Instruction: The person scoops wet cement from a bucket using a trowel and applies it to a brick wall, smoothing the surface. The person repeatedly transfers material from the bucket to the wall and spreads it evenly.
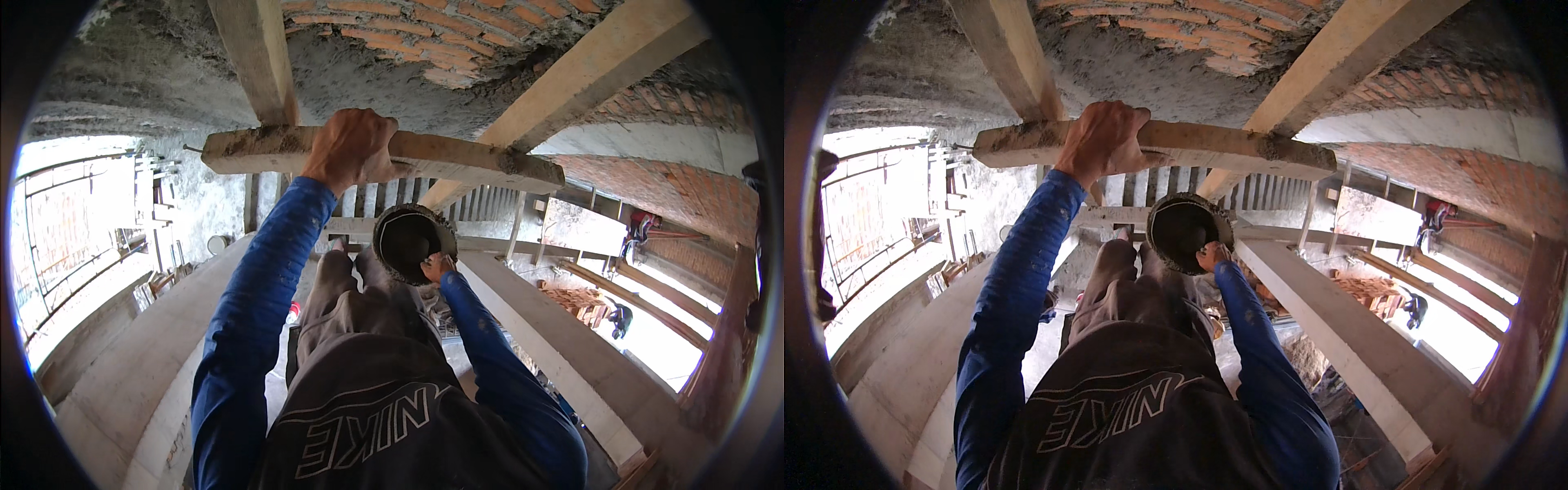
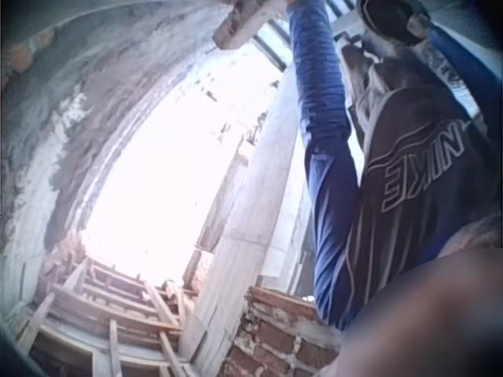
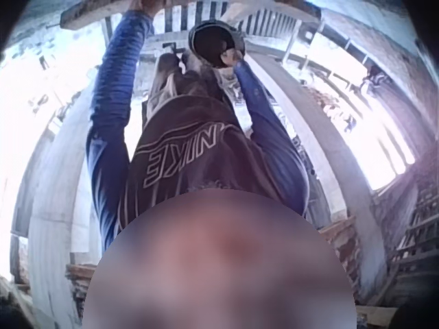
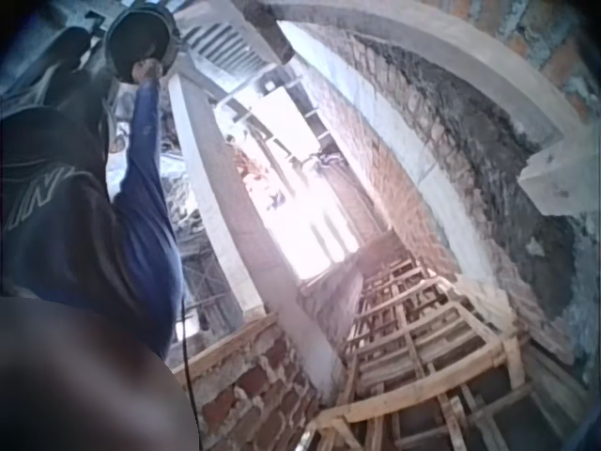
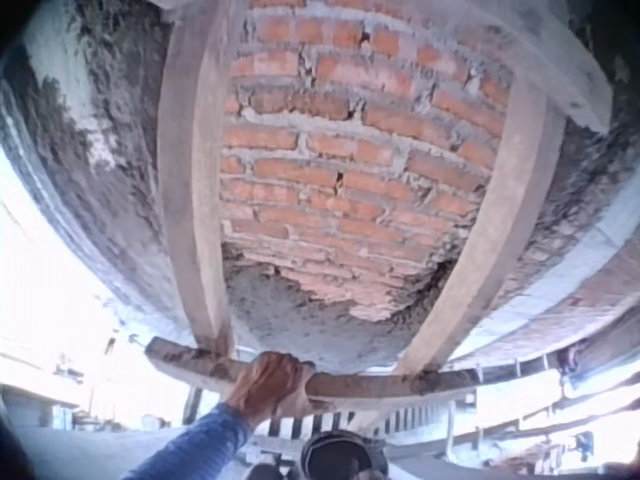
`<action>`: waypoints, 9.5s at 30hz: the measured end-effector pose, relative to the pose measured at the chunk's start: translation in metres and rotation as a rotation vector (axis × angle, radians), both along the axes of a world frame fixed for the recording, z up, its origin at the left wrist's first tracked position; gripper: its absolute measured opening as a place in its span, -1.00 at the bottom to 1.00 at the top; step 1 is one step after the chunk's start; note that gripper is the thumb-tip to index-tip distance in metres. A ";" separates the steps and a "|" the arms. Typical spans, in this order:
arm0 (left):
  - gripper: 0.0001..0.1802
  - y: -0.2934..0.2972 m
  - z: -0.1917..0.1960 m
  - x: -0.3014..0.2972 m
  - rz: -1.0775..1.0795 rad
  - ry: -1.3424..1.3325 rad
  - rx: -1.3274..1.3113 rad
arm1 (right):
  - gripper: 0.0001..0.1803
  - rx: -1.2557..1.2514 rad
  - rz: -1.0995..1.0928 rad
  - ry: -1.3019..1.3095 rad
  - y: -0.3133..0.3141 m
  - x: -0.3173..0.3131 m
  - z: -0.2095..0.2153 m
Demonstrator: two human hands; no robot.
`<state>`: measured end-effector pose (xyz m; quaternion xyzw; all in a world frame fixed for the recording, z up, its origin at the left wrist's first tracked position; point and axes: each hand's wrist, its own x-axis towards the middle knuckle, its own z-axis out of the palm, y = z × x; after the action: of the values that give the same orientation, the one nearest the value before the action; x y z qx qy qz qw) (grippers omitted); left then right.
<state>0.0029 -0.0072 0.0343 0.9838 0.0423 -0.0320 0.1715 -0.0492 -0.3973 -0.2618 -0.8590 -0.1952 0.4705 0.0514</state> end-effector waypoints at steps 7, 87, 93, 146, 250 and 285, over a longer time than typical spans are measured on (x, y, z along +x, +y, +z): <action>-0.35 0.000 -0.005 -0.001 -0.008 -0.072 0.019 | -0.47 0.412 0.027 -0.495 -0.056 -0.030 -0.012; -0.24 0.037 0.006 -0.047 0.109 -0.056 0.030 | -0.56 -0.255 0.112 0.007 0.012 0.023 0.261; -0.25 0.036 0.011 -0.042 0.125 -0.115 0.089 | -0.80 -0.132 0.180 -0.537 0.073 -0.004 0.098; -0.21 0.036 0.007 -0.040 0.135 -0.103 0.111 | -0.48 0.638 0.076 -0.200 -0.102 -0.028 0.042; -0.84 0.034 -0.058 -0.041 0.262 -0.732 0.099 | -0.57 0.153 0.838 -1.484 0.767 0.110 0.567; -0.92 0.025 -0.078 -0.022 0.369 -0.882 0.019 | -0.56 0.220 0.851 -1.058 0.790 0.149 0.337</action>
<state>-0.0193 0.0178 -0.0433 0.8810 0.1396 0.4201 0.1671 0.0993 0.3930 0.0754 -0.8115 -0.5611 -0.0554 -0.1531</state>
